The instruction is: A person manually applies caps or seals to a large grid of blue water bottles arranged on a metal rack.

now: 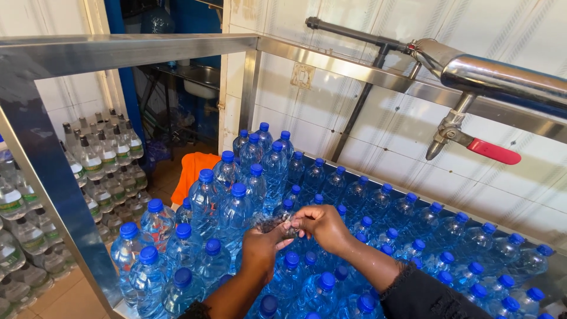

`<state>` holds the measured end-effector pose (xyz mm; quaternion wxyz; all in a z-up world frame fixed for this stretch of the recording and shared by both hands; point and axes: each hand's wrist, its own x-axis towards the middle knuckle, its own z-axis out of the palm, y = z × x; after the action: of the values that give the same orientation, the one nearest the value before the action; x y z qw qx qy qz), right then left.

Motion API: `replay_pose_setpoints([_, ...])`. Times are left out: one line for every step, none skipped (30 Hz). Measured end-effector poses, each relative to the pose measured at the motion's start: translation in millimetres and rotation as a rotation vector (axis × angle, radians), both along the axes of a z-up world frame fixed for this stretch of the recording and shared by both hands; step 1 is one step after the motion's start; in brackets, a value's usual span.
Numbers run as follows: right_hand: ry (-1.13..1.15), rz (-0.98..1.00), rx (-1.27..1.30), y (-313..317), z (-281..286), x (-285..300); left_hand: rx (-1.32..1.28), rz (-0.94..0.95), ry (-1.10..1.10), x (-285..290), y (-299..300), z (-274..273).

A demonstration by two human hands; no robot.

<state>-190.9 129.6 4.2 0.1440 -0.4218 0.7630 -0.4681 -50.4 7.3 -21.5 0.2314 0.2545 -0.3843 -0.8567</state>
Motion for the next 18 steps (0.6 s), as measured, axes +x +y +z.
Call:
replay_pose_setpoints([0.000,-0.001,-0.001,1.0,4.2,5.9,-0.001,-0.001,0.000,-3.5,0.2,-4.1])
replay_pose_setpoints([0.029,-0.027,0.040,1.1,8.6,11.4,-0.041,0.057,-0.028,-7.2,-0.1,-8.1])
replay_pose_setpoints([0.057,-0.052,0.081,1.2,13.0,17.0,-0.081,0.115,-0.055,-10.7,-0.5,-12.0])
replay_pose_setpoints([0.058,-0.051,0.082,-0.7,9.7,13.4,-0.080,0.116,-0.054,-12.9,-1.0,-13.4])
replay_pose_setpoints([0.201,-0.106,-0.010,-2.7,6.4,9.7,-0.045,0.133,-0.083,-15.1,-1.6,-14.6])
replay_pose_setpoints([0.344,-0.161,-0.105,-5.3,3.7,5.4,-0.012,0.150,-0.111,-18.0,-3.0,-15.1])
replay_pose_setpoints([0.345,-0.161,-0.107,-4.8,9.3,4.2,-0.013,0.151,-0.109,-14.6,-3.6,-11.4])
replay_pose_setpoints([0.084,-0.107,-0.056,-4.9,15.4,2.5,-0.055,0.132,-0.182,-11.6,-4.9,-7.3])
replay_pose_setpoints([-0.177,-0.053,-0.004,-5.0,21.7,0.7,-0.097,0.114,-0.256,-8.8,-6.1,-3.1])
replay_pose_setpoints([-0.175,-0.053,-0.007,-4.8,27.2,-4.6,-0.100,0.114,-0.254,-6.2,-6.1,1.3])
replay_pose_setpoints([-0.330,0.059,0.089,-4.5,32.9,-10.3,-0.098,0.121,-0.255,-4.0,-5.9,5.9])
replay_pose_setpoints([-0.483,0.171,0.184,-4.7,39.1,-16.4,-0.098,0.128,-0.255,-2.4,-6.6,11.0])
replay_pose_setpoints([-0.480,0.171,0.178,-7.8,39.9,-25.4,-0.104,0.128,-0.252,-3.0,-8.0,7.1])
replay_pose_setpoints([-0.463,0.126,0.209,-11.7,41.7,-35.5,-0.067,0.128,-0.218,-4.6,-9.8,3.6])
replay_pose_setpoints([-0.446,0.082,0.240,-15.6,43.6,-45.7,-0.029,0.127,-0.185,-6.4,-11.8,0.1])
replay_pose_setpoints([-0.441,0.085,0.236,-22.0,37.0,-62.7,-0.033,0.130,-0.181,-2.1,-11.0,4.3])
replay_pose_setpoints([-0.222,-0.083,0.259,-28.7,30.4,-80.0,0.008,0.107,-0.170,2.1,-10.3,8.4])
replay_pose_setpoints([-0.004,-0.251,0.278,-35.2,23.2,-97.3,0.049,0.084,-0.160,6.3,-9.3,12.1])
